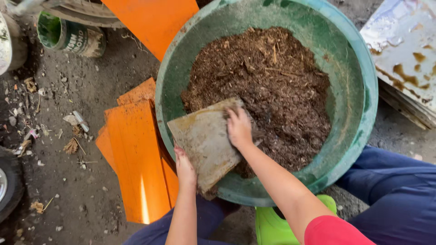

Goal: The person scoops soil from a large green basin and packs it into rectangular trays using their hands. They repeatedly fill each tray, patting the soil down to level the surface before setting the filled tray aside.

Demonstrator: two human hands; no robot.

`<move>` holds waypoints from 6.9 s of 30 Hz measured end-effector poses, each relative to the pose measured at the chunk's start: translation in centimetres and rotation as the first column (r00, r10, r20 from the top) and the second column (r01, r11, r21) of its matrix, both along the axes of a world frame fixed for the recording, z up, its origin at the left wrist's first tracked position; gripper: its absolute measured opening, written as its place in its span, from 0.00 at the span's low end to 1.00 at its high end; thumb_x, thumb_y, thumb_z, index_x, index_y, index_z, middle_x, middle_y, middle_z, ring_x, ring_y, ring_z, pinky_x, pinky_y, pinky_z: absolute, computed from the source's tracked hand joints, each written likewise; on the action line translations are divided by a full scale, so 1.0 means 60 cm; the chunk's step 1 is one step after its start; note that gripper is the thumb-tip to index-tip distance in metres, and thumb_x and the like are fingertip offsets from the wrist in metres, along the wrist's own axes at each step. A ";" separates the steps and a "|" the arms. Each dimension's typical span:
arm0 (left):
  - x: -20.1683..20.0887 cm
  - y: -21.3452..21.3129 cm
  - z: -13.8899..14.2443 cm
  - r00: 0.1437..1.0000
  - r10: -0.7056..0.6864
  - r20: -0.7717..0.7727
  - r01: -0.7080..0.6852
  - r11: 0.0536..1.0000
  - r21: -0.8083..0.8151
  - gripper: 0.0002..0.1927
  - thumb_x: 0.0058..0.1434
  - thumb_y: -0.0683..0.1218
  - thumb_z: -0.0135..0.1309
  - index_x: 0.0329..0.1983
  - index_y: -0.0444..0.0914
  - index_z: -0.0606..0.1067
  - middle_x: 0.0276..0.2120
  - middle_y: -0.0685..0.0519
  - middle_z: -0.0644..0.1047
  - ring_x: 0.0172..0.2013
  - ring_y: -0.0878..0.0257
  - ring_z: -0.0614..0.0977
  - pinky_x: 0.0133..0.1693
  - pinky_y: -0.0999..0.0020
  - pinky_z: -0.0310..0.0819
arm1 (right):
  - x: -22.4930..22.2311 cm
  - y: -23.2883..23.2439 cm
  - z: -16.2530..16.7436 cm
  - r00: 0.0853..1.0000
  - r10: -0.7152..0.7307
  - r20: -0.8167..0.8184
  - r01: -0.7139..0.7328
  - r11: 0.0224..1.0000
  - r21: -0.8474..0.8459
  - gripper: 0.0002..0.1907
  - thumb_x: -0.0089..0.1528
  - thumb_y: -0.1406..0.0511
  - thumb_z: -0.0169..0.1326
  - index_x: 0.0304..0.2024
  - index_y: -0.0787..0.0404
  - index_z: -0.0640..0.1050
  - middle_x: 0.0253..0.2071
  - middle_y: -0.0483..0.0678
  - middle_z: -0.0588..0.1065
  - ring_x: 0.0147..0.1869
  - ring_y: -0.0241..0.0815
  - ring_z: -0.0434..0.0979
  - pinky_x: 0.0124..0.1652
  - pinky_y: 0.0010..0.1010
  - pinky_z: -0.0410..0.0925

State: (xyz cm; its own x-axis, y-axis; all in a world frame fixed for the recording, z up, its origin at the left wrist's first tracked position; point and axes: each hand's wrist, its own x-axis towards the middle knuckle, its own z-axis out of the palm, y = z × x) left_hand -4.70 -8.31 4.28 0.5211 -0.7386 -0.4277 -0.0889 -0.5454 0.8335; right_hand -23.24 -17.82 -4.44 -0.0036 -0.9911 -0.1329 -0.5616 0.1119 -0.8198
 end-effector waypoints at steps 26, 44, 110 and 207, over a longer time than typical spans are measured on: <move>-0.022 -0.025 0.005 0.982 0.118 -0.149 -0.107 0.991 0.080 0.42 0.68 0.70 0.27 0.79 0.43 0.48 0.77 0.51 0.50 0.75 0.56 0.53 0.70 0.58 0.44 | -0.185 -0.054 -0.109 0.496 0.649 -0.577 -0.616 0.731 0.292 0.33 0.70 0.52 0.36 0.75 0.57 0.55 0.79 0.52 0.45 0.83 0.49 0.41 0.72 0.51 0.46; -0.065 -0.059 0.067 0.930 -0.059 -0.363 -0.053 0.955 -0.292 0.37 0.69 0.70 0.21 0.79 0.55 0.50 0.78 0.57 0.52 0.75 0.56 0.56 0.71 0.55 0.47 | -0.210 0.075 -0.024 0.939 0.342 -0.044 -0.291 0.855 0.430 0.42 0.51 0.55 0.67 0.66 0.54 0.68 0.67 0.56 0.65 0.67 0.61 0.70 0.62 0.45 0.69; -0.053 -0.026 0.068 0.991 0.041 0.125 -0.018 0.983 -0.182 0.29 0.76 0.53 0.35 0.74 0.34 0.59 0.75 0.48 0.59 0.73 0.57 0.60 0.71 0.63 0.50 | 0.026 0.164 0.065 0.992 0.064 0.111 -0.071 0.996 0.059 0.24 0.71 0.57 0.39 0.65 0.63 0.68 0.65 0.59 0.64 0.71 0.60 0.59 0.70 0.51 0.53; -0.044 -0.007 0.055 0.974 0.201 -0.101 -0.220 0.947 -0.233 0.30 0.75 0.56 0.44 0.62 0.24 0.70 0.56 0.44 0.76 0.54 0.58 0.75 0.57 0.65 0.69 | 0.046 0.124 0.134 0.921 0.182 0.345 -0.111 0.970 -0.215 0.21 0.67 0.63 0.45 0.59 0.66 0.74 0.68 0.62 0.67 0.72 0.62 0.64 0.70 0.49 0.57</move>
